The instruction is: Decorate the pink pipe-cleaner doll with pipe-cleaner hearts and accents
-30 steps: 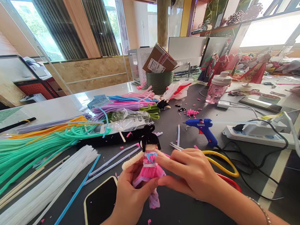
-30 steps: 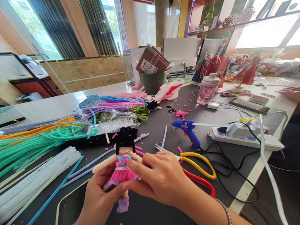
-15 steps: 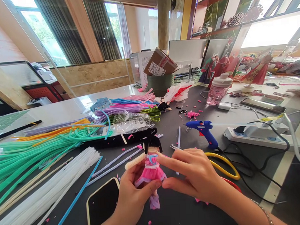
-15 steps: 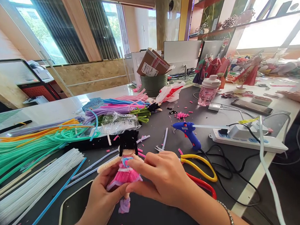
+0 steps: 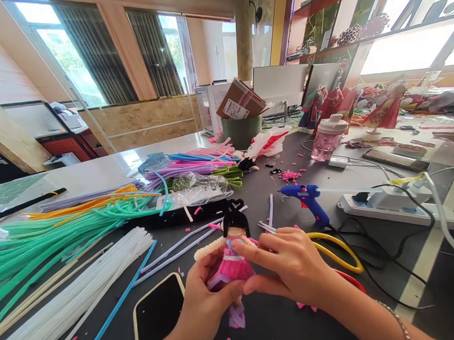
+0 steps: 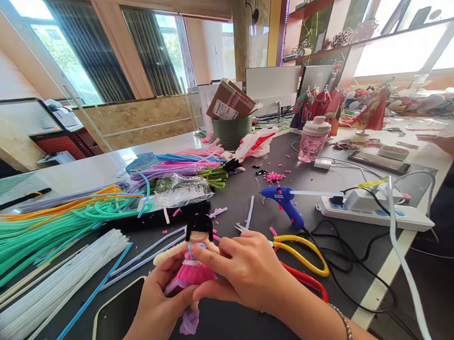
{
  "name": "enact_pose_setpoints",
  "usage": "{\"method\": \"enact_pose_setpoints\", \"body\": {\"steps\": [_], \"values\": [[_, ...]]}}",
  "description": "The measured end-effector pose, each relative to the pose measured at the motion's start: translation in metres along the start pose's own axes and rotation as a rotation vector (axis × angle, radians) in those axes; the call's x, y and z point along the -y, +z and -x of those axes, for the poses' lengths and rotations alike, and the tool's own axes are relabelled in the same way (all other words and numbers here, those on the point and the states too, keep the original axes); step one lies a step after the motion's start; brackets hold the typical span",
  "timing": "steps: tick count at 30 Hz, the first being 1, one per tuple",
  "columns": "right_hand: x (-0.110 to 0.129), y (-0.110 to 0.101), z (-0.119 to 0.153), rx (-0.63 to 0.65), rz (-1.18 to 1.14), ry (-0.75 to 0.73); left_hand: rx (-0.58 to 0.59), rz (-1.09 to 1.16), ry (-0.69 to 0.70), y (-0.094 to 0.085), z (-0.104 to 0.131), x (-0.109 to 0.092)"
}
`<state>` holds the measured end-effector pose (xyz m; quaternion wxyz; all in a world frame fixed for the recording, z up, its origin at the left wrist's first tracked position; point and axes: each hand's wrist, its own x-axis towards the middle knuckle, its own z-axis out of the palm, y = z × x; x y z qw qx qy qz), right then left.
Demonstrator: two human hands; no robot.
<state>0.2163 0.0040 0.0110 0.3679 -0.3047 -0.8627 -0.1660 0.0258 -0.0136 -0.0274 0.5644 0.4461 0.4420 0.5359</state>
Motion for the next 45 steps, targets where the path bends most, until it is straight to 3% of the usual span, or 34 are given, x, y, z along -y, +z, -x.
{"method": "enact_pose_setpoints", "body": {"steps": [2,4,7,10,15,20,23,28,36,45], "values": [[0.000,-0.001,0.000,-0.009,-0.028,0.012,0.015,0.039,-0.036,0.001,-0.001,-0.001],[0.001,-0.003,0.000,-0.105,-0.118,0.074,-0.001,0.082,-0.073,0.002,-0.002,-0.002],[0.003,-0.006,0.001,-0.285,-0.253,0.270,-0.057,0.121,-0.085,0.004,-0.003,-0.001],[0.005,-0.008,0.006,-0.364,-0.377,0.463,-0.071,0.123,-0.096,0.004,-0.005,0.001],[0.015,-0.007,0.021,-0.381,-0.669,0.728,-0.073,0.124,-0.131,0.004,-0.007,-0.004],[0.029,0.002,0.029,-0.326,-1.176,0.896,-0.079,0.108,-0.173,0.007,-0.007,-0.013],[0.032,0.007,0.029,-0.375,-1.481,1.005,-0.094,0.086,-0.191,0.009,-0.008,-0.014],[0.030,0.007,0.024,-0.447,-1.893,1.324,-0.188,0.057,-0.263,0.010,-0.010,-0.011],[0.027,0.007,0.022,-0.462,-2.165,1.379,-0.156,0.025,-0.289,0.010,-0.013,-0.009],[0.026,0.008,0.022,-0.398,-2.209,1.350,-0.148,-0.049,-0.300,0.005,-0.014,-0.007]]}}
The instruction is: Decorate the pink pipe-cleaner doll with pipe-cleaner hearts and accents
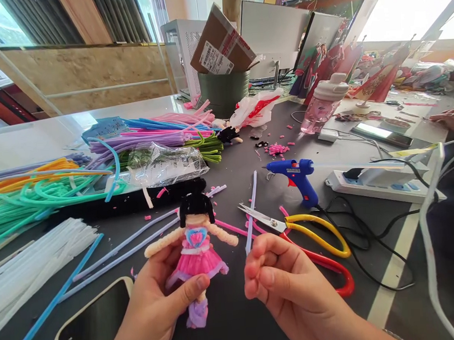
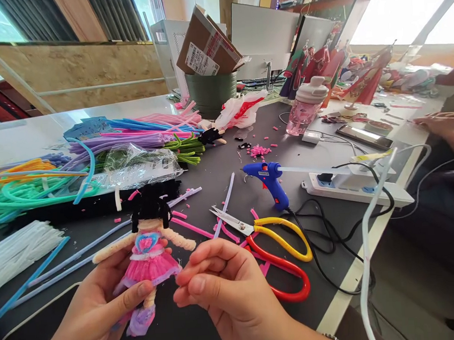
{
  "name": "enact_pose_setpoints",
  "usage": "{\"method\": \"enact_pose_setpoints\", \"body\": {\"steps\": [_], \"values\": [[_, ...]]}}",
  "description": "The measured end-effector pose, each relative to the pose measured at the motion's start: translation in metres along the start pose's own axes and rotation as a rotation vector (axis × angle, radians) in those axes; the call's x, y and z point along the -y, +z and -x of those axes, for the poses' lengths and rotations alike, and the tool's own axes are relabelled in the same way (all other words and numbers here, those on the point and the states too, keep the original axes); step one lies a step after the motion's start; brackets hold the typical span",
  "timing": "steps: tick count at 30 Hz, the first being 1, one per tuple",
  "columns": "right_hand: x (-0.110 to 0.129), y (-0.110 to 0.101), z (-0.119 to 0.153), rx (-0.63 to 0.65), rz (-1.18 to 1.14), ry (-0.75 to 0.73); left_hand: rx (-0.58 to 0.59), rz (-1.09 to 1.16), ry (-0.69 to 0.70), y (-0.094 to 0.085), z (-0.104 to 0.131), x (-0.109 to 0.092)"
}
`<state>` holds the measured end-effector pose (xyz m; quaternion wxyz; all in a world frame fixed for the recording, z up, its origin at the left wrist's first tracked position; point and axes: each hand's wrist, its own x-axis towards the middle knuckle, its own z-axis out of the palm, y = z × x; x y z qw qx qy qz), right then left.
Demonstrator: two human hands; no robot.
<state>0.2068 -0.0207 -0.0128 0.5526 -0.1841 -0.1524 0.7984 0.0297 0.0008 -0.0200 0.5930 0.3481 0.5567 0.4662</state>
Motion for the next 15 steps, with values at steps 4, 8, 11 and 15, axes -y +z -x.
{"method": "enact_pose_setpoints", "body": {"steps": [4,8,11,15], "values": [[0.000,0.000,0.000,0.014,0.040,0.053,0.013,-0.082,0.010,-0.002,-0.001,0.002],[-0.002,-0.004,-0.002,0.029,0.068,0.088,0.022,-0.196,0.102,-0.007,-0.002,0.008],[-0.003,-0.007,0.000,0.044,0.079,0.122,0.047,-0.274,0.155,-0.010,-0.002,0.014],[-0.003,-0.009,0.002,0.061,0.077,0.145,0.039,-0.362,0.185,-0.011,-0.002,0.018]]}}
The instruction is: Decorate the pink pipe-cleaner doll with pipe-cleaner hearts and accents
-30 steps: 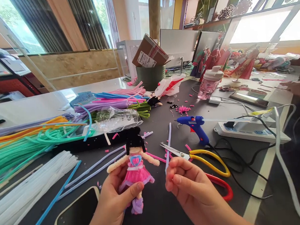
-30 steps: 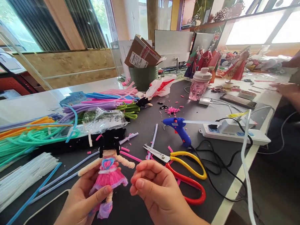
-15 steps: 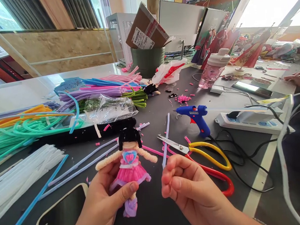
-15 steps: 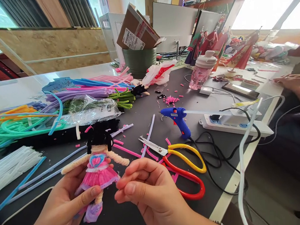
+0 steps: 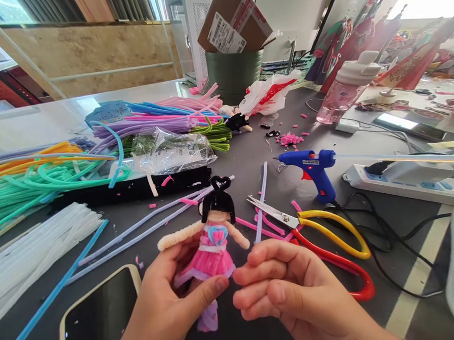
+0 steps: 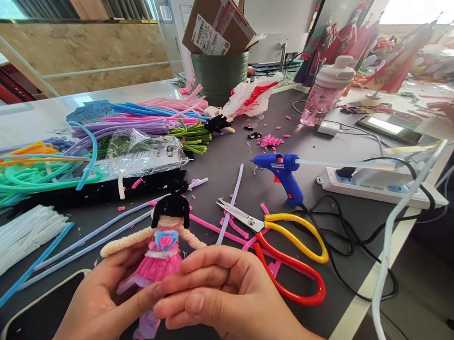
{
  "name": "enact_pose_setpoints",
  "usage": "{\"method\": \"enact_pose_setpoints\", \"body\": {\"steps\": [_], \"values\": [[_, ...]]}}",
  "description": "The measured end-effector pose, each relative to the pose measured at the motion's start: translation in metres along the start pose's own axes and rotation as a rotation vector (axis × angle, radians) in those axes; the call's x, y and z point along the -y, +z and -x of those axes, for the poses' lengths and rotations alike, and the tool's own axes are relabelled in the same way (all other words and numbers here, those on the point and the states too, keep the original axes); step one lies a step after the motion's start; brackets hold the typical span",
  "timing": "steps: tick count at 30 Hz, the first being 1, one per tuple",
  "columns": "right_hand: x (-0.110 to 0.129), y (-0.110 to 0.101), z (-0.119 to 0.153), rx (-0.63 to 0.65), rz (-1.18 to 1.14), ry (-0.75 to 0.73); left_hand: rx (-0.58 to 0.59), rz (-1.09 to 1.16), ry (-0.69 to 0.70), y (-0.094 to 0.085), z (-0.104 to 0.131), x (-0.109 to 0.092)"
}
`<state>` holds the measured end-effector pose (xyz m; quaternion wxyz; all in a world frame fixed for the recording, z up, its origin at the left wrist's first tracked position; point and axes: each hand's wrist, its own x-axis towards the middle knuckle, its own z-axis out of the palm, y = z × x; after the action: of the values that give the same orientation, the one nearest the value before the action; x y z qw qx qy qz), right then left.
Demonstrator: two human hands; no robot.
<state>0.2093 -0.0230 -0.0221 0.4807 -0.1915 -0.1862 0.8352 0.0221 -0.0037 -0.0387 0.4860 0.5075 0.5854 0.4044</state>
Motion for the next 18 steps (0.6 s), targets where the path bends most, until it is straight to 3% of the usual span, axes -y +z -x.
{"method": "enact_pose_setpoints", "body": {"steps": [11,15,18], "values": [[0.001,0.001,0.001,-0.040,-0.011,0.053,0.016,-0.185,0.037,0.003,0.001,-0.023],[0.000,0.001,0.003,-0.065,0.063,0.016,-0.051,-0.258,0.218,0.001,0.006,-0.019],[-0.001,0.001,0.005,-0.075,0.163,-0.001,-0.174,-0.341,0.416,-0.001,0.013,-0.012]]}}
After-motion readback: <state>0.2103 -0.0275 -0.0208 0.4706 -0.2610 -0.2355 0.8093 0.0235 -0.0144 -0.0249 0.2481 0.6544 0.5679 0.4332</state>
